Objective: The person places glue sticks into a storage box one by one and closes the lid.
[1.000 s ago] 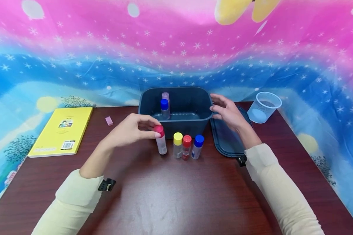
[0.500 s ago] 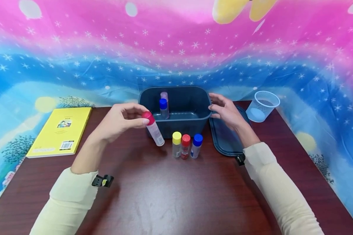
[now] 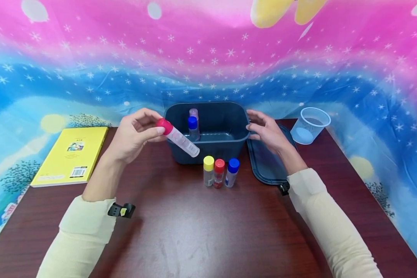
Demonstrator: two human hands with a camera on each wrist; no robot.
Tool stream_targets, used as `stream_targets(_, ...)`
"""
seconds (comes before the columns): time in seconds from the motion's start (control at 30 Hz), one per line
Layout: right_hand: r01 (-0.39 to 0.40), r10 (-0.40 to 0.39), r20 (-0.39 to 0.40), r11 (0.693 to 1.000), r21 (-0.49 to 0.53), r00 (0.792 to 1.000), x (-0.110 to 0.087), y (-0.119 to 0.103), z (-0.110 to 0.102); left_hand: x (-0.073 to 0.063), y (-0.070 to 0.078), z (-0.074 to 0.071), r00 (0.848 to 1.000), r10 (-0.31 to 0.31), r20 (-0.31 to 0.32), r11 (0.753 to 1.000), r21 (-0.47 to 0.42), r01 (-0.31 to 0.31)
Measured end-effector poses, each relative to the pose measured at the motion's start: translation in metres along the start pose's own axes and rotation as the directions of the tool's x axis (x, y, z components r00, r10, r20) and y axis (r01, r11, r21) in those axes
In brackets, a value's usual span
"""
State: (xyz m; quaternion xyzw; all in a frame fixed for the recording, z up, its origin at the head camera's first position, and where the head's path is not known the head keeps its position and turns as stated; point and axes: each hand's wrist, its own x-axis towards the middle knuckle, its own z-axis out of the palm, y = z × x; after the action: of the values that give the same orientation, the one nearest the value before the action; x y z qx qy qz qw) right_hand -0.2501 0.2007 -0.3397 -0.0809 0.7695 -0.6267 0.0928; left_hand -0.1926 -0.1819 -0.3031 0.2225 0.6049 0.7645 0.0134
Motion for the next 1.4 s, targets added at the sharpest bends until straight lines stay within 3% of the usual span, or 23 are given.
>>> stream_targets(0.3,-0.003,0.003,0.004,1.0,0.001,1.0,0.0,-0.001,0.0,0.006,-0.003,0.002,0.995,0.024,-0.096,0.992,-0.119,-0.035)
stream_targets(0.47,-0.004,0.004,0.006,1.0,0.001,1.0,0.0,-0.001,0.0,0.011,-0.005,0.005,0.991,0.054,-0.126,0.989,-0.132,-0.071)
stream_targets(0.7,-0.003,0.003,0.007,1.0,0.002,1.0,0.0,-0.001,-0.001,0.023,-0.007,0.011,0.989,0.043,-0.141,0.999,0.032,-0.039)
stream_targets(1.0,-0.003,0.003,0.009,1.0,-0.002,1.0,0.001,-0.002,0.0,0.034,-0.013,0.015,0.99,0.012,-0.141,0.989,0.149,0.009)
stream_targets(1.2,-0.002,0.002,0.011,1.0,0.003,1.0,0.001,-0.001,0.0,0.036,-0.02,0.014,0.988,-0.011,-0.155,0.94,0.334,0.063)
stream_targets(1.4,-0.004,0.004,0.008,1.0,0.002,1.0,0.001,-0.001,-0.001,0.04,-0.021,0.017,0.988,-0.095,-0.125,0.883,0.448,0.142)
